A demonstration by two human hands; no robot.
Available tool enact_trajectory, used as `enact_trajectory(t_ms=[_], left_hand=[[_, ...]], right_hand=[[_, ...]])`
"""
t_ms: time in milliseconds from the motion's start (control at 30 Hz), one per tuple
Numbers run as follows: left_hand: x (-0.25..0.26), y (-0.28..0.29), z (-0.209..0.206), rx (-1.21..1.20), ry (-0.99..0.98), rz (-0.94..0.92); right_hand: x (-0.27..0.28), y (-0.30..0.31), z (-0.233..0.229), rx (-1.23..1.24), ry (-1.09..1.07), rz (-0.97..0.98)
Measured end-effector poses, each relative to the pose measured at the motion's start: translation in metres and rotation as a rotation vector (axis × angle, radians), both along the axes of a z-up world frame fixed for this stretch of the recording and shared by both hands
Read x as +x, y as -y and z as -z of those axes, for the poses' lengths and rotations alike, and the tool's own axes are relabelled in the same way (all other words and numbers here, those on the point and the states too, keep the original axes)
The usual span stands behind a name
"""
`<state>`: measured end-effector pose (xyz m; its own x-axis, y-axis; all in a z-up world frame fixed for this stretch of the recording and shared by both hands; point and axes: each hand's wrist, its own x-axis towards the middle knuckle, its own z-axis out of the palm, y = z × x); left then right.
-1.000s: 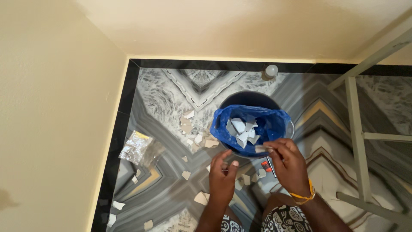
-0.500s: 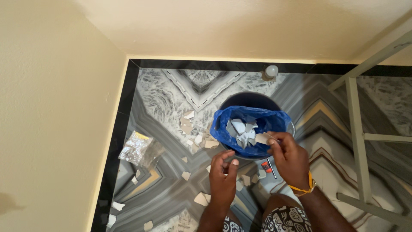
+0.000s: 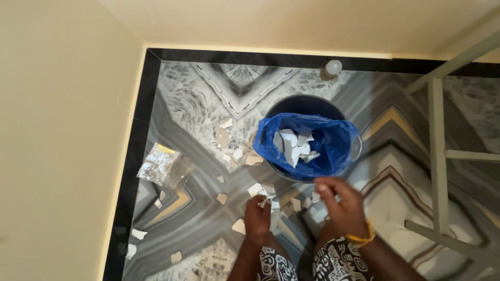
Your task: The person sits on a tiled floor and picks up small white debris pieces by hand, placing them into a blue plastic bag inside a bucket. The person also picks up a clear plastic wrapper and adds it to the bag.
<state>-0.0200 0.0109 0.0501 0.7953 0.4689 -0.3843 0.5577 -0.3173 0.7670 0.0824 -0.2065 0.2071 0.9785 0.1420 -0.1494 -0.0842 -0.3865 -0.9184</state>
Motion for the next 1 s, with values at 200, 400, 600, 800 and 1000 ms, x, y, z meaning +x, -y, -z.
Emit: enact_trajectory(t_ms=[200, 400, 600, 800, 1000], left_hand=[[-0.017, 0.015, 0.045, -0.072, -0.139, 0.315], [-0.015, 0.041, 0.034, 0.070, -0.226, 0.589], [-0.006, 0.048, 0.014, 0.105, -0.442, 0.770], [-0.005, 0.048, 0.018, 0.205, -0.321, 0.841], [-0.007, 0.053, 0.034, 0.293, -0.301, 1.010]], right_hand=[[-0.036, 0.009, 0.140, -0.397, -0.074, -0.250], [-0.065, -0.005, 0.201, -0.682, -0.289, -0.203], [-0.071, -0.006, 0.230, -0.643, -0.172, -0.347], [-0.060, -0.008, 0.202, -0.714, -0.186, -0.438], [-0.057, 0.000, 0.218, -0.477, 0.021, -0.432]])
